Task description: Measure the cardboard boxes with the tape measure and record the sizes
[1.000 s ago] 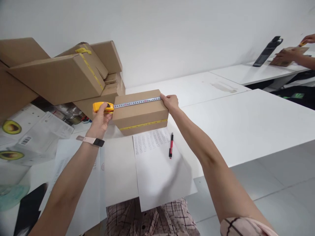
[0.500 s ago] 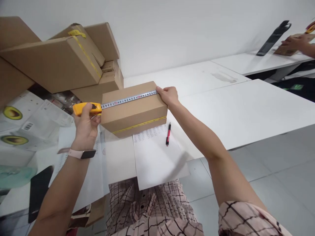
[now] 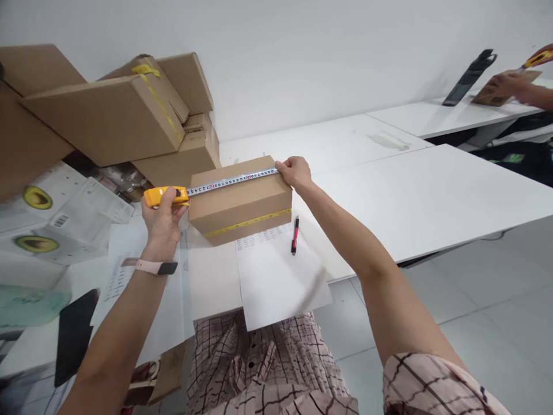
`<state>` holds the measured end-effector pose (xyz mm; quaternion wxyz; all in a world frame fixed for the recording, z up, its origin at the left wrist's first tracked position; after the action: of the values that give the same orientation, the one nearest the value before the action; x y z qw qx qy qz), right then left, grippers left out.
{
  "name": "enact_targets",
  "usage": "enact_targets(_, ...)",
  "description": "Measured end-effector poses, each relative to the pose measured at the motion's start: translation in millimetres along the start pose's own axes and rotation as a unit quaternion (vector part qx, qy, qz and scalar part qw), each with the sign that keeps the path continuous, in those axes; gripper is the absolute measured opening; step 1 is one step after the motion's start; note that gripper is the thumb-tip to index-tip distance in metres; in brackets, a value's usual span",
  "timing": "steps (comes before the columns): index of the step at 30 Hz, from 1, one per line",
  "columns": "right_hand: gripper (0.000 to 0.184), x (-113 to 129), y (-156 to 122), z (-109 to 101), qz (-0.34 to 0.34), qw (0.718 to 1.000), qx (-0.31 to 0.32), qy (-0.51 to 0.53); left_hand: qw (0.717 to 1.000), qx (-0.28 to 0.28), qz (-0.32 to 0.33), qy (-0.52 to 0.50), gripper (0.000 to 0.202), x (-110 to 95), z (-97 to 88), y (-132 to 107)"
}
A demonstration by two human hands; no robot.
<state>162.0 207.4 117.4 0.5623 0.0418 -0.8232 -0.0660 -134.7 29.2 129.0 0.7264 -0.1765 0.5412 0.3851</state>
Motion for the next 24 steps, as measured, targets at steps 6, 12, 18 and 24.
enact_targets(6, 0.035, 55, 2, -12, -0.117, 0.977, 0.03, 0.177, 0.993, 0.019, 0.12, 0.008, 0.056, -39, -14.7, -85)
enact_targets(12, 0.034, 68, -26, 19, -0.153, 0.943, 0.199, 0.22, 0.985, -0.018, -0.169, 0.025, 0.048, 25, -69.1, -190)
enact_targets(18, 0.028, 64, -39, 45, -0.244, 0.894, 0.364, 0.091, 0.918, 0.109, -0.381, 0.002, 0.068, 57, -76.4, -251)
enact_targets(24, 0.031, 87, -14, 58, -0.174, 0.909, 0.378, -0.018, 0.833, 0.354, -0.422, -0.052, 0.068, 28, -3.6, -235)
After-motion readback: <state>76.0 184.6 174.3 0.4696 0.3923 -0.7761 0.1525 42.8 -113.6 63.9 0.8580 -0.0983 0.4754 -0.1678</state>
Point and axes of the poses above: each hand's wrist, its own y-axis towards the middle knuckle, its own z-axis out of the palm, x = y × z, the point moved 3 cm from there along y, towards the middle knuckle, and after that the axes turned 1 degree about -z, right-handed, at the moved point
